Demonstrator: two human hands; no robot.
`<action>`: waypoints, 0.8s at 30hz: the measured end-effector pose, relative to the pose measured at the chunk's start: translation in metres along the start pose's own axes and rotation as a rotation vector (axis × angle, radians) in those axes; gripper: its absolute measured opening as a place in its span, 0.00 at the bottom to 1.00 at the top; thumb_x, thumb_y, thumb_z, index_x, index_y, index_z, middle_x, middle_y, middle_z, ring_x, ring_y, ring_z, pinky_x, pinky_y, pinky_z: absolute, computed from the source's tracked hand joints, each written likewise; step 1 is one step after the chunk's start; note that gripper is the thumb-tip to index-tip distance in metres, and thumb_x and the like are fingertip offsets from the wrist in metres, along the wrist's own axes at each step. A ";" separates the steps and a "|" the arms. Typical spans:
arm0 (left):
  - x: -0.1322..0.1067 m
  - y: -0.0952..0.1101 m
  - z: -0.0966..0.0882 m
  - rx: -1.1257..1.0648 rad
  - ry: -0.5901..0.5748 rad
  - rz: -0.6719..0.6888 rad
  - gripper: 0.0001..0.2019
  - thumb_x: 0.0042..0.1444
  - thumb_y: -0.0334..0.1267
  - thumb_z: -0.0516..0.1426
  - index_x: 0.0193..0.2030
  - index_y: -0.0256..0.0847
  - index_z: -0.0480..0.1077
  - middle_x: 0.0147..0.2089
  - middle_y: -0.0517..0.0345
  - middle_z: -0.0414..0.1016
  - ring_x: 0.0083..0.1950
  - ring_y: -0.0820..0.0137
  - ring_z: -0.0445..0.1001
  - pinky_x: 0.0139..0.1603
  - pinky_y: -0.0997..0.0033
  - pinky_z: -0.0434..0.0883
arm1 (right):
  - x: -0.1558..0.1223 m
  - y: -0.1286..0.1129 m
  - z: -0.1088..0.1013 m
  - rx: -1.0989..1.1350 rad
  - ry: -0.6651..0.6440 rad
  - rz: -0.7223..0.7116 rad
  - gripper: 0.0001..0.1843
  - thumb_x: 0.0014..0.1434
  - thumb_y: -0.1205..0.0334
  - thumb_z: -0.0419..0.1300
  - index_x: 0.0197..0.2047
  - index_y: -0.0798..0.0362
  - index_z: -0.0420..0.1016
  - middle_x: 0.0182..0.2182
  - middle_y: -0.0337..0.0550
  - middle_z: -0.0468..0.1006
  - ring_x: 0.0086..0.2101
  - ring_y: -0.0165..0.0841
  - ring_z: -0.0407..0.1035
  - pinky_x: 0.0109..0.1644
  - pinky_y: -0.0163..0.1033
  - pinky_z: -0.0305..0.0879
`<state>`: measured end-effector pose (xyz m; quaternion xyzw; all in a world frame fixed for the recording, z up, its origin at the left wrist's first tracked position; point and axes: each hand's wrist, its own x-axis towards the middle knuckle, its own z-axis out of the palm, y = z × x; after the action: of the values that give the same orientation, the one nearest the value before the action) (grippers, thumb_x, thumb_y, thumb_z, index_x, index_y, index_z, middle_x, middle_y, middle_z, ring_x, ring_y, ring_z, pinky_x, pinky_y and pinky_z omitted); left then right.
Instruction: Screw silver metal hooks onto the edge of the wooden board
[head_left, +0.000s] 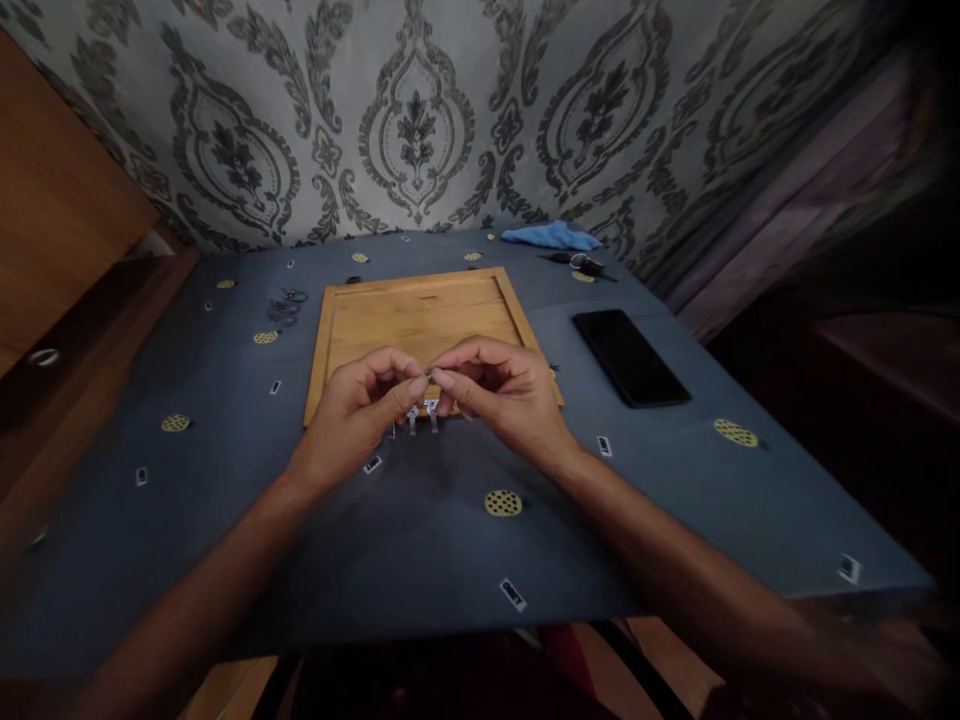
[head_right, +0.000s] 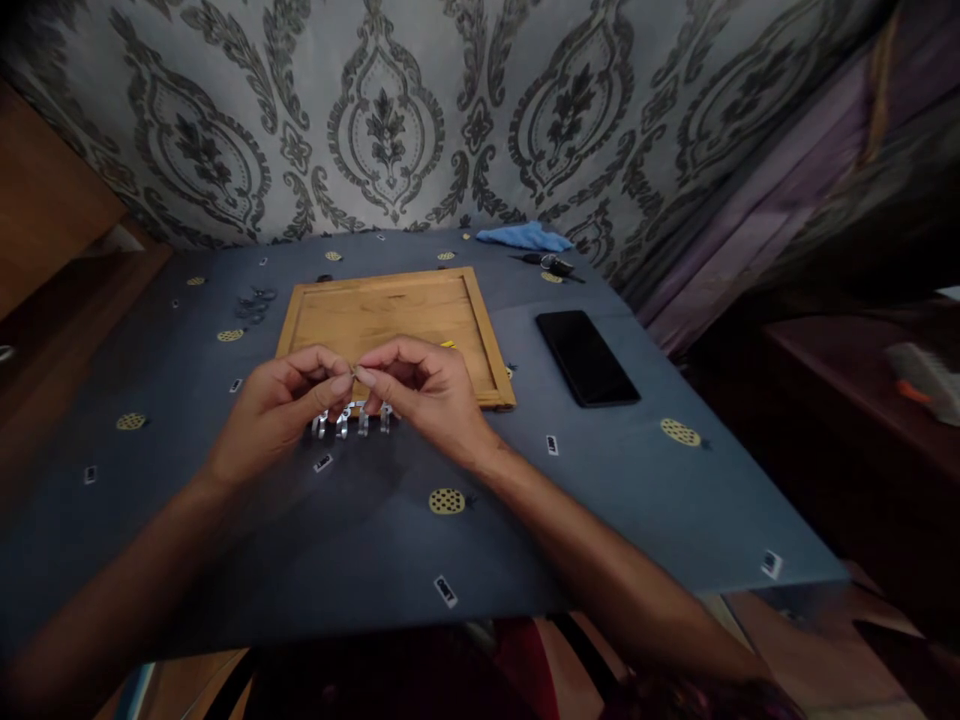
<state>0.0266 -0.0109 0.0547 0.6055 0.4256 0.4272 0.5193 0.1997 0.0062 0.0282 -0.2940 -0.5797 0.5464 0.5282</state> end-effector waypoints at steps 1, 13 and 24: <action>0.001 -0.001 0.000 0.018 -0.010 0.006 0.11 0.58 0.46 0.63 0.33 0.41 0.72 0.27 0.63 0.69 0.29 0.73 0.66 0.31 0.73 0.65 | 0.001 -0.001 -0.002 -0.024 0.005 -0.006 0.19 0.52 0.47 0.73 0.34 0.54 0.77 0.21 0.34 0.77 0.21 0.24 0.72 0.25 0.30 0.67; 0.001 -0.044 0.003 0.938 -0.156 0.179 0.29 0.55 0.41 0.68 0.61 0.42 0.64 0.57 0.46 0.74 0.59 0.51 0.68 0.59 0.49 0.66 | 0.012 0.001 -0.025 -0.102 0.121 -0.054 0.20 0.51 0.47 0.74 0.34 0.54 0.75 0.23 0.33 0.75 0.20 0.22 0.68 0.21 0.30 0.59; 0.005 -0.056 0.004 0.987 -0.154 0.155 0.32 0.56 0.43 0.67 0.64 0.42 0.61 0.57 0.44 0.75 0.59 0.49 0.69 0.59 0.48 0.65 | 0.012 0.002 -0.027 -0.116 0.119 -0.025 0.19 0.53 0.47 0.73 0.34 0.53 0.75 0.26 0.35 0.76 0.20 0.21 0.67 0.24 0.31 0.65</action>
<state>0.0274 -0.0017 -0.0010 0.8385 0.4910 0.1667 0.1678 0.2208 0.0264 0.0256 -0.3489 -0.5815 0.4868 0.5506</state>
